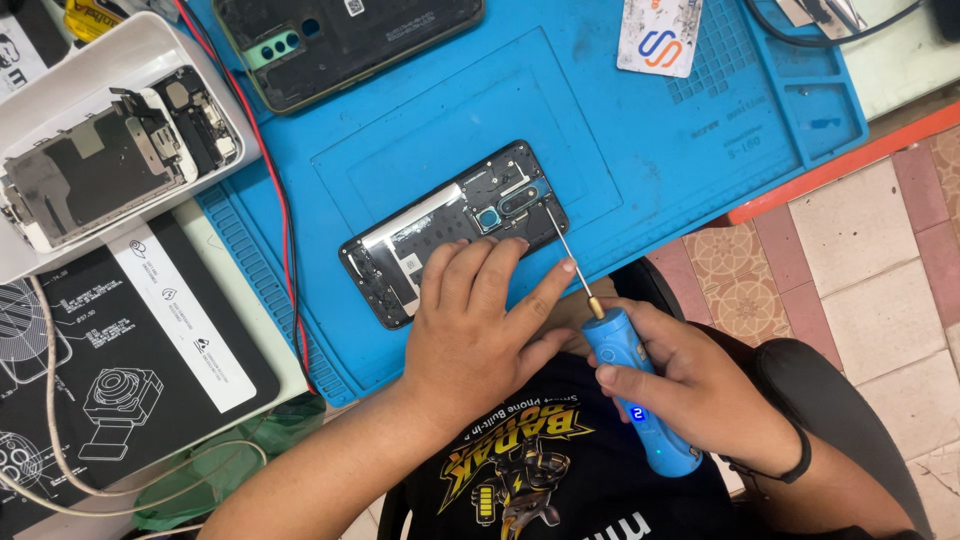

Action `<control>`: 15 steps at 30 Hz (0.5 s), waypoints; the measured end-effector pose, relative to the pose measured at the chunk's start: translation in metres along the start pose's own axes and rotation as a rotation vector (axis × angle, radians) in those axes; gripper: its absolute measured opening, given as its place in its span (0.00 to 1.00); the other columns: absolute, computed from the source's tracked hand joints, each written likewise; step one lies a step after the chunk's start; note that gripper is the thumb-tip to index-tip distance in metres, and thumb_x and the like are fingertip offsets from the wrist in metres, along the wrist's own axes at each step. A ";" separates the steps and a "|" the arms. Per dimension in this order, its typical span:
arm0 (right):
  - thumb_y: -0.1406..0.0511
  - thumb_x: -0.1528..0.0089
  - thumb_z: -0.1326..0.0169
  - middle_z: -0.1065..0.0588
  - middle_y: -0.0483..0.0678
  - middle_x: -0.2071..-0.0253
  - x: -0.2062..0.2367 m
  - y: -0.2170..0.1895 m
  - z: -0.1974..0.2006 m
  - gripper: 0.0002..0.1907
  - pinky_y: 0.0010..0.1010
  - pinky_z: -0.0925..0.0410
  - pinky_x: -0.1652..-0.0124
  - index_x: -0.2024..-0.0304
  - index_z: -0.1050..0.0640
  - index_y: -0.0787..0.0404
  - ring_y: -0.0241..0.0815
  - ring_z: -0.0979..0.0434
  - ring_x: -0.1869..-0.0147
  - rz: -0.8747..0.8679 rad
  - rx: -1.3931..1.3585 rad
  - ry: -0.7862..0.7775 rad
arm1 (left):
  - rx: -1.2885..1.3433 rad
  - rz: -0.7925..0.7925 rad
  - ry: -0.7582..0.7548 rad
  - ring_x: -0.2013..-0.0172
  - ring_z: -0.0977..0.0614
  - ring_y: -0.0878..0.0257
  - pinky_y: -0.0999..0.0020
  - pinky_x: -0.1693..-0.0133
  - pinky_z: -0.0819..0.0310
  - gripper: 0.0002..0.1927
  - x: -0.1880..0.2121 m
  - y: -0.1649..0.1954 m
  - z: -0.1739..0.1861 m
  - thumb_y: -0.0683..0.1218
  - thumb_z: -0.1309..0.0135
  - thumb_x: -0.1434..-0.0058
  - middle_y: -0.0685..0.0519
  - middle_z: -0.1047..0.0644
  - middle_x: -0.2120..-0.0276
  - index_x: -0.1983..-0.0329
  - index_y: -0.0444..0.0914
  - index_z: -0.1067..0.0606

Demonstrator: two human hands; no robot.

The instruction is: The person repairs a disassembled smartphone on a blue work mat. They use a blue electric screwdriver to unscrew and re-tighten screws on the phone's midframe, handle small components by hand, and use tweezers to work on parts inside the phone body.

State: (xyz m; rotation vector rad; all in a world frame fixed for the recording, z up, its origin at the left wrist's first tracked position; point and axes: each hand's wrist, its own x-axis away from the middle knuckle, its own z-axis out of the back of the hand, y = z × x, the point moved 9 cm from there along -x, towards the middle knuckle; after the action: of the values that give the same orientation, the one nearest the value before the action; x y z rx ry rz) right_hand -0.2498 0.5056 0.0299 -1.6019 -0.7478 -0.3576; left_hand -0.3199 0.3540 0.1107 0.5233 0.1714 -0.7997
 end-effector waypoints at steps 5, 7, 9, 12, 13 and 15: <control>0.68 0.41 0.43 0.23 0.46 0.58 -0.002 0.005 0.002 0.32 0.25 0.28 0.68 0.33 0.33 0.61 0.31 0.24 0.66 -0.015 0.031 0.003 | 0.032 0.001 0.007 0.40 0.31 0.44 0.42 0.38 0.38 0.41 0.000 -0.001 0.002 0.59 0.30 0.48 0.43 0.32 0.41 0.33 0.45 0.30; 0.68 0.40 0.43 0.23 0.46 0.58 -0.002 0.005 0.001 0.32 0.25 0.28 0.67 0.33 0.33 0.62 0.31 0.24 0.64 -0.007 0.041 -0.004 | 0.053 0.008 -0.003 0.40 0.31 0.44 0.42 0.38 0.38 0.43 0.000 -0.002 0.003 0.59 0.30 0.50 0.43 0.32 0.41 0.33 0.43 0.30; 0.68 0.41 0.43 0.23 0.46 0.60 -0.003 0.008 0.000 0.31 0.25 0.28 0.68 0.34 0.31 0.62 0.31 0.25 0.66 -0.024 0.050 -0.011 | 0.063 0.001 -0.010 0.40 0.31 0.44 0.42 0.37 0.38 0.43 0.000 -0.003 0.004 0.60 0.30 0.50 0.42 0.32 0.40 0.33 0.42 0.30; 0.68 0.40 0.43 0.23 0.46 0.59 -0.002 0.003 -0.001 0.31 0.25 0.28 0.67 0.34 0.32 0.62 0.30 0.24 0.65 0.019 0.057 -0.005 | 0.067 -0.007 -0.017 0.40 0.31 0.44 0.42 0.37 0.39 0.43 0.000 -0.002 0.004 0.60 0.30 0.49 0.42 0.32 0.40 0.33 0.42 0.30; 0.68 0.40 0.43 0.23 0.45 0.58 -0.001 0.000 -0.001 0.32 0.25 0.28 0.66 0.33 0.33 0.62 0.30 0.24 0.64 0.047 0.057 -0.001 | 0.065 -0.011 -0.019 0.40 0.31 0.44 0.42 0.37 0.39 0.42 0.000 -0.001 0.004 0.60 0.30 0.50 0.42 0.32 0.40 0.33 0.42 0.30; 0.68 0.41 0.43 0.22 0.46 0.60 0.000 0.004 0.003 0.32 0.26 0.28 0.69 0.34 0.32 0.61 0.31 0.24 0.67 -0.011 0.040 0.041 | 0.050 -0.015 -0.008 0.40 0.31 0.44 0.41 0.38 0.40 0.42 -0.001 0.000 0.003 0.61 0.30 0.50 0.42 0.33 0.41 0.33 0.44 0.29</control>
State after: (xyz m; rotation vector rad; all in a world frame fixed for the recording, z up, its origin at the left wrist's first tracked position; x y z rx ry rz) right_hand -0.2482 0.5088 0.0263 -1.5489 -0.7290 -0.3800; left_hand -0.3211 0.3530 0.1140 0.5671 0.1485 -0.8222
